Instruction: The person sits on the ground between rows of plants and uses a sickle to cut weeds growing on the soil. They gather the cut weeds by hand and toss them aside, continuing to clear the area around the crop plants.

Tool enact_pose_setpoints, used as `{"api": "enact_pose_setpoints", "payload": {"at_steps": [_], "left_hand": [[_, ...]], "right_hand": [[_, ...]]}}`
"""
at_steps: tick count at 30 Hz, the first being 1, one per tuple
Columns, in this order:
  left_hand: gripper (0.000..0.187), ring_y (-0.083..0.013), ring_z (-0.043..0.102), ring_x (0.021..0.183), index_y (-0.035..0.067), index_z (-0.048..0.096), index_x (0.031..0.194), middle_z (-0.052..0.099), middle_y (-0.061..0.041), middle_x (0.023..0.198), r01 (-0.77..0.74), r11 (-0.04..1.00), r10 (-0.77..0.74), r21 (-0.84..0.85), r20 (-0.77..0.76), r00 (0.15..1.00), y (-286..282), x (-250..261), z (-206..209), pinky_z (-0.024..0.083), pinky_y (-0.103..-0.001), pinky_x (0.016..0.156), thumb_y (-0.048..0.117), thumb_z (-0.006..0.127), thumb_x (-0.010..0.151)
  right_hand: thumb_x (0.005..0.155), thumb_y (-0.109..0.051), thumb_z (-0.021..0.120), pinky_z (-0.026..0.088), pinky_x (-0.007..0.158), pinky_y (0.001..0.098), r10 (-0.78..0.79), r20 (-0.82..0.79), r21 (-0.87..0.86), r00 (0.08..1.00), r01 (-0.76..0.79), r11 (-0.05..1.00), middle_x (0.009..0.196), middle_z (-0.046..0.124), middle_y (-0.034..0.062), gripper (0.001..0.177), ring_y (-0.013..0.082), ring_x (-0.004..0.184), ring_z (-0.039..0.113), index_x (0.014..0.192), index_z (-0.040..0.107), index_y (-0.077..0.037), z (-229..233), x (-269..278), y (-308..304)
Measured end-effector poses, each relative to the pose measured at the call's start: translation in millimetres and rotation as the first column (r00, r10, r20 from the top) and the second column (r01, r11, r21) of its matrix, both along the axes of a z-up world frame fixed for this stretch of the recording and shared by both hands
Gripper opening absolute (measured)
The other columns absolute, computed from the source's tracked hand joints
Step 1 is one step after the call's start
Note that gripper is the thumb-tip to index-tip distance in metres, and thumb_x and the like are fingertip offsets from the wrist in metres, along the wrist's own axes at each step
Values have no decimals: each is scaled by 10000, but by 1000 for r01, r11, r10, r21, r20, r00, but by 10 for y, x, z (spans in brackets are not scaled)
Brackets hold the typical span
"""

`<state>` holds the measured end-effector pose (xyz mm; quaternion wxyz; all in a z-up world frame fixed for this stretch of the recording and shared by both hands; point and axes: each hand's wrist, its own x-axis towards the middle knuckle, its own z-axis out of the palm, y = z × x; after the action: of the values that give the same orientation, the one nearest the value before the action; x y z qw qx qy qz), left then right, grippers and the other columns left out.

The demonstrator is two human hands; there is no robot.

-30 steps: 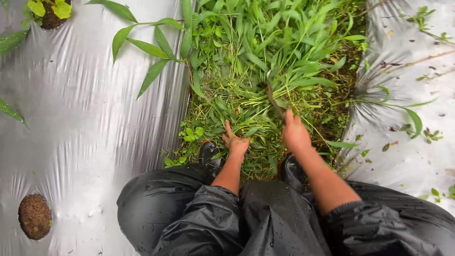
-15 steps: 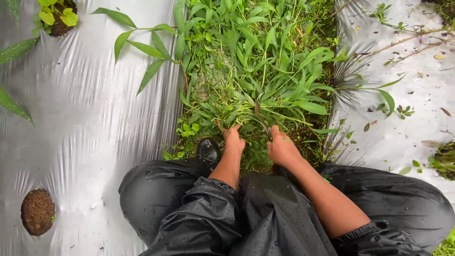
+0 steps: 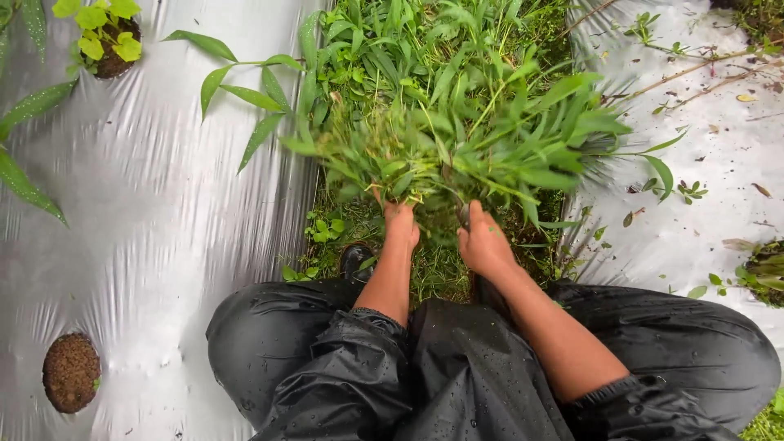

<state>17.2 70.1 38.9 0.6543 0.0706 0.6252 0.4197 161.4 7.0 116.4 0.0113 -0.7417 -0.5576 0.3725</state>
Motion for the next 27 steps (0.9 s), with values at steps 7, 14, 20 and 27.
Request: {"api": "enact_pose_setpoints", "payload": {"at_steps": [7,14,20,27], "left_hand": [[935,-537,24,1557,302,-44,1692,-116,-306,1700,5,999,-2,-46,67,998,-370,-173,-475,222,-698,1238,-75,498,1030],[1196,-452,110,1552,386,-116,1663,-87,-225,1681,266,949,-299,-171,-216,929,-402,-188,-503,309,-692,1218,262,828,939],[1213,-419,-6,1584,350,-155,1655,-121,-180,1716,169,958,-188,-233,-61,980,-346,-114,-364,161,-644,1257,326,821,936],[1116,-433,-109,1580,247,-150,1675,-208,-186,1714,-68,985,87,-158,121,989,-99,126,-1070,56,-624,1268,194,737,998]], "right_hand": [[1070,-221,495,629,900,571,68,19,-181,998,-64,981,1379,499,368,660,476,1206,636,1606,219,47,-622,124,-148],[1040,-132,507,657,711,587,34,200,67,979,-48,997,1243,538,320,538,467,927,719,1498,289,50,-614,235,-31],[1030,-115,531,621,581,507,256,160,-49,954,-251,967,1196,580,325,535,404,792,748,1470,297,79,-1057,146,-349],[1018,-111,546,637,538,435,83,-87,-56,993,-88,995,1167,615,365,563,351,708,746,1500,353,109,-354,281,-62]]}}
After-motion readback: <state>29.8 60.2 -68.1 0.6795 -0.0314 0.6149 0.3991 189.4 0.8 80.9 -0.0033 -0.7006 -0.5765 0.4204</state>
